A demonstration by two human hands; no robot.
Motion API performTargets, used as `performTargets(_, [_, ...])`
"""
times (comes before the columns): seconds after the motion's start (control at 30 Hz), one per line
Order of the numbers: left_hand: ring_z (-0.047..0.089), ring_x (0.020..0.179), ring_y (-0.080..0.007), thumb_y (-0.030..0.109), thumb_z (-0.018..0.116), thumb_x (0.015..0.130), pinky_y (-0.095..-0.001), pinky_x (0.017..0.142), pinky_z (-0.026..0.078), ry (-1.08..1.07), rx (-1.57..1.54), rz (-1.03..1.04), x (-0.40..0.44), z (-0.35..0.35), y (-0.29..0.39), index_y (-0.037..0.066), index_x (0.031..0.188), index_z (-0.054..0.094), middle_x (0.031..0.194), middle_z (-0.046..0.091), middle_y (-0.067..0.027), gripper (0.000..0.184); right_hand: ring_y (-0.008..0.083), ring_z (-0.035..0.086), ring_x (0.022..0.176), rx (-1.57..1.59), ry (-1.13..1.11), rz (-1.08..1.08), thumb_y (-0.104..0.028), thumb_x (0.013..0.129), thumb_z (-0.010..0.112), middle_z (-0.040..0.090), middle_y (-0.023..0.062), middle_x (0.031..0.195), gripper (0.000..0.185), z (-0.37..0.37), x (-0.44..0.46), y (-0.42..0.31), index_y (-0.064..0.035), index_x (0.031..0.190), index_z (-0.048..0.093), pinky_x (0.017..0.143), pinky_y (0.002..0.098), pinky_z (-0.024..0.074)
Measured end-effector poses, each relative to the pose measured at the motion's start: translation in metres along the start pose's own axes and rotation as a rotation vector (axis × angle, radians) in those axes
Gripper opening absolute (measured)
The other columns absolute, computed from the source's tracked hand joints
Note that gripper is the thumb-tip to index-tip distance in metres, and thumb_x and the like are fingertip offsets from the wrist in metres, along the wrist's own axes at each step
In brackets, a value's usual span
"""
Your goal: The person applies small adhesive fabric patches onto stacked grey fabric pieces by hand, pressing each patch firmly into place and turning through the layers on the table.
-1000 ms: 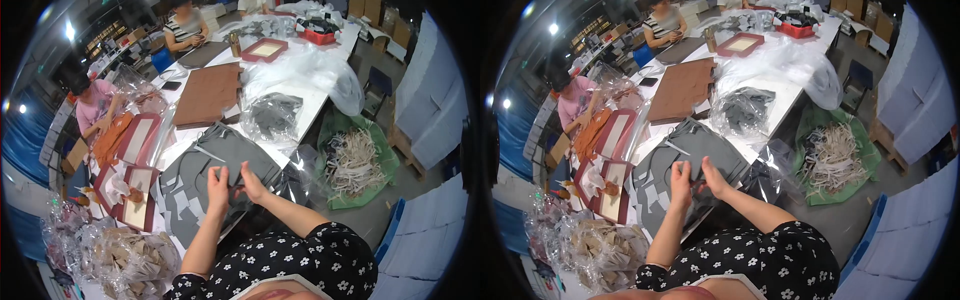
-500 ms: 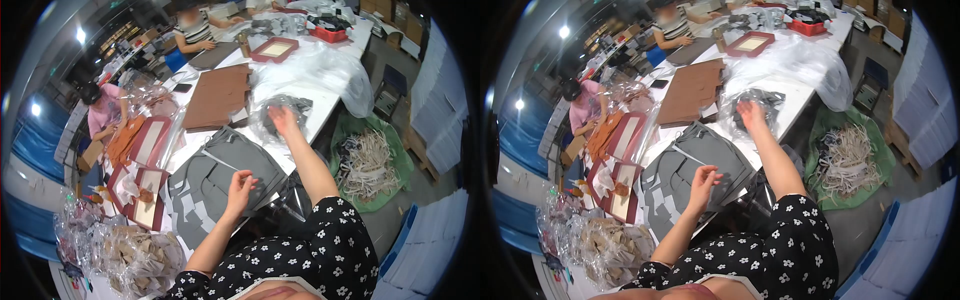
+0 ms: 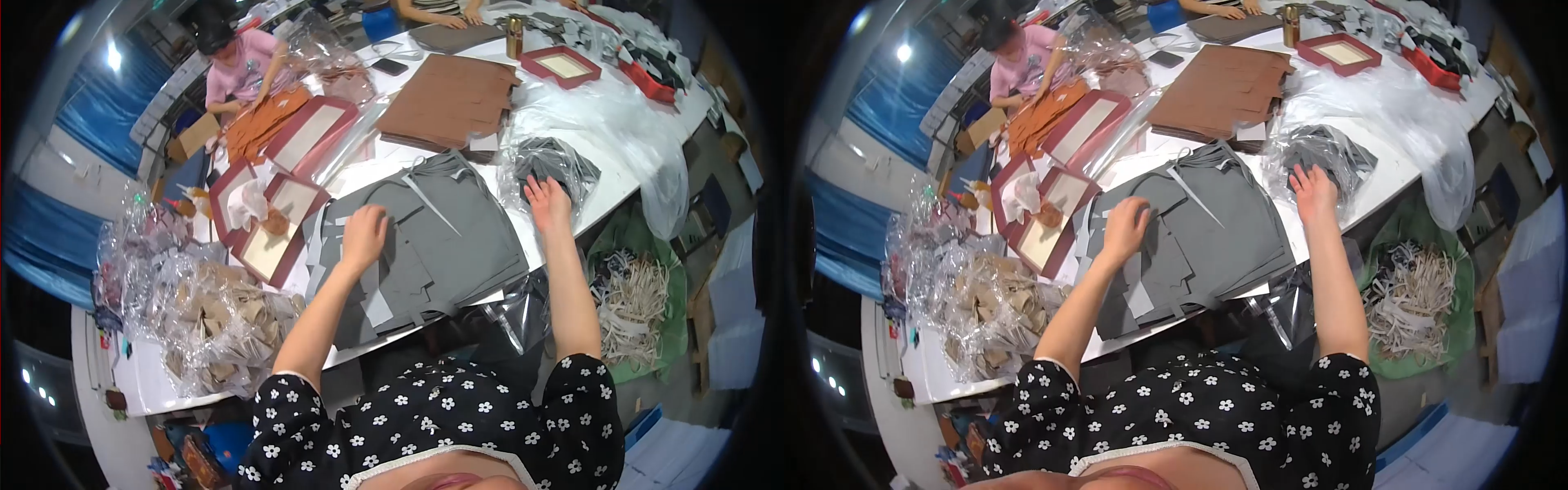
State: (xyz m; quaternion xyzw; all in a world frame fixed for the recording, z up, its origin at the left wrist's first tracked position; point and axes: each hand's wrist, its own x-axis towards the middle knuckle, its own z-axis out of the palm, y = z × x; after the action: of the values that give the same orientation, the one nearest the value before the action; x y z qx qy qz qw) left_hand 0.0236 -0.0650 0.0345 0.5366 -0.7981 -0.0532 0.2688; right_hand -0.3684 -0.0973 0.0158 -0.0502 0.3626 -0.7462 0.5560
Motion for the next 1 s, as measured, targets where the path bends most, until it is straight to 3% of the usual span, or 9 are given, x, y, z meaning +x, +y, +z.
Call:
performTargets(0.17, [0.035,0.135,-0.032,0.032,0.054,0.093,-0.0471,0.111,0.025,0.017,0.26,0.001,-0.006,0.023,-0.029,0.009,0.135,0.047,0.143,0.044,-0.0135,0.048,0.0361,0.037,0.132,0.112,0.056,-0.132,-0.015,0.096,0.048,0.04,0.0181,0.128,0.046,-0.014,0.026,0.02,0.0093,0.13,0.03,0.102,0.051,0.0407])
performTargets(0.37, [0.031,0.14,-0.0305,0.037,0.05,0.095,-0.0456,0.114,0.021,-0.012,0.254,-0.044,-0.008,0.024,-0.027,0.011,0.139,0.045,0.149,0.038,-0.0108,0.051,0.0344,0.062,0.099,0.181,0.194,0.061,-0.009,0.097,0.043,0.054,0.0243,0.115,0.043,-0.005,0.068,0.021,0.006,0.134,0.028,0.081,0.046,0.0546])
performTargets(0.47, [0.031,0.139,-0.0303,0.037,0.05,0.095,-0.0455,0.114,0.022,0.001,0.215,-0.073,-0.009,0.023,-0.027,0.011,0.138,0.045,0.148,0.039,-0.0108,0.051,0.0306,0.064,0.094,0.107,0.135,-0.341,-0.009,0.098,0.042,0.056,0.0217,0.114,0.037,-0.013,0.117,0.013,0.0048,0.131,0.032,0.072,0.0416,0.0557])
performTargets(0.6, [0.031,0.139,-0.0296,0.039,0.049,0.095,-0.0454,0.114,0.022,0.003,0.216,-0.082,-0.012,0.021,-0.03,0.011,0.137,0.047,0.148,0.039,-0.0109,0.051,0.0121,0.05,0.051,-0.208,0.307,0.062,-0.053,0.098,0.039,0.06,0.0029,0.069,0.048,-0.011,0.116,-0.001,-0.007,0.093,0.054,0.042,0.0261,0.0299])
performTargets(0.67, [0.031,0.139,-0.0293,0.04,0.048,0.096,-0.0453,0.114,0.022,0.037,0.207,-0.081,-0.015,0.022,-0.033,0.011,0.137,0.047,0.148,0.04,-0.0107,0.05,0.008,0.035,0.043,-0.162,0.255,0.248,-0.054,0.099,0.038,0.045,-0.0024,0.061,0.051,0.015,0.07,-0.003,-0.0079,0.082,0.052,0.037,0.023,0.0182])
performTargets(0.8, [0.032,0.139,-0.0288,0.04,0.046,0.097,-0.0451,0.114,0.023,0.064,0.215,-0.071,-0.016,0.025,-0.035,0.011,0.136,0.048,0.147,0.041,-0.0105,0.049,0.0084,0.045,0.05,-0.185,-0.096,0.327,-0.032,0.099,0.049,0.054,-0.0009,0.066,0.03,0.014,0.011,0.034,-0.0075,0.081,0.054,0.043,0.0236,0.0299])
performTargets(0.87, [0.033,0.138,-0.0297,0.039,0.047,0.096,-0.0457,0.114,0.023,0.077,0.213,-0.066,-0.016,0.026,-0.036,0.01,0.136,0.048,0.146,0.042,-0.0106,0.049,0.0131,0.06,0.066,-0.256,-0.401,0.489,-0.016,0.094,0.055,0.063,0.0032,0.079,0.011,0.024,-0.021,0.072,-0.0048,0.092,0.057,0.055,0.0264,0.0427])
performTargets(0.93, [0.033,0.138,-0.0302,0.039,0.046,0.097,-0.0458,0.114,0.023,0.082,0.206,-0.06,-0.016,0.029,-0.037,0.01,0.136,0.048,0.146,0.042,-0.0105,0.049,0.0236,0.065,0.089,-0.457,-0.321,0.503,-0.01,0.091,0.059,0.064,0.0136,0.101,0.02,0.077,-0.085,0.108,0.0016,0.106,0.055,0.073,0.0335,0.0505])
performTargets(1.0, [0.032,0.139,-0.0301,0.039,0.044,0.098,-0.0456,0.114,0.022,0.082,0.201,-0.066,-0.016,0.029,-0.039,0.011,0.136,0.048,0.147,0.041,-0.0102,0.048,0.034,0.057,0.11,-0.516,-0.372,0.603,-0.009,0.092,0.054,0.056,0.0224,0.115,0.022,0.096,-0.101,0.13,0.006,0.107,0.052,0.09,0.0413,0.0481])
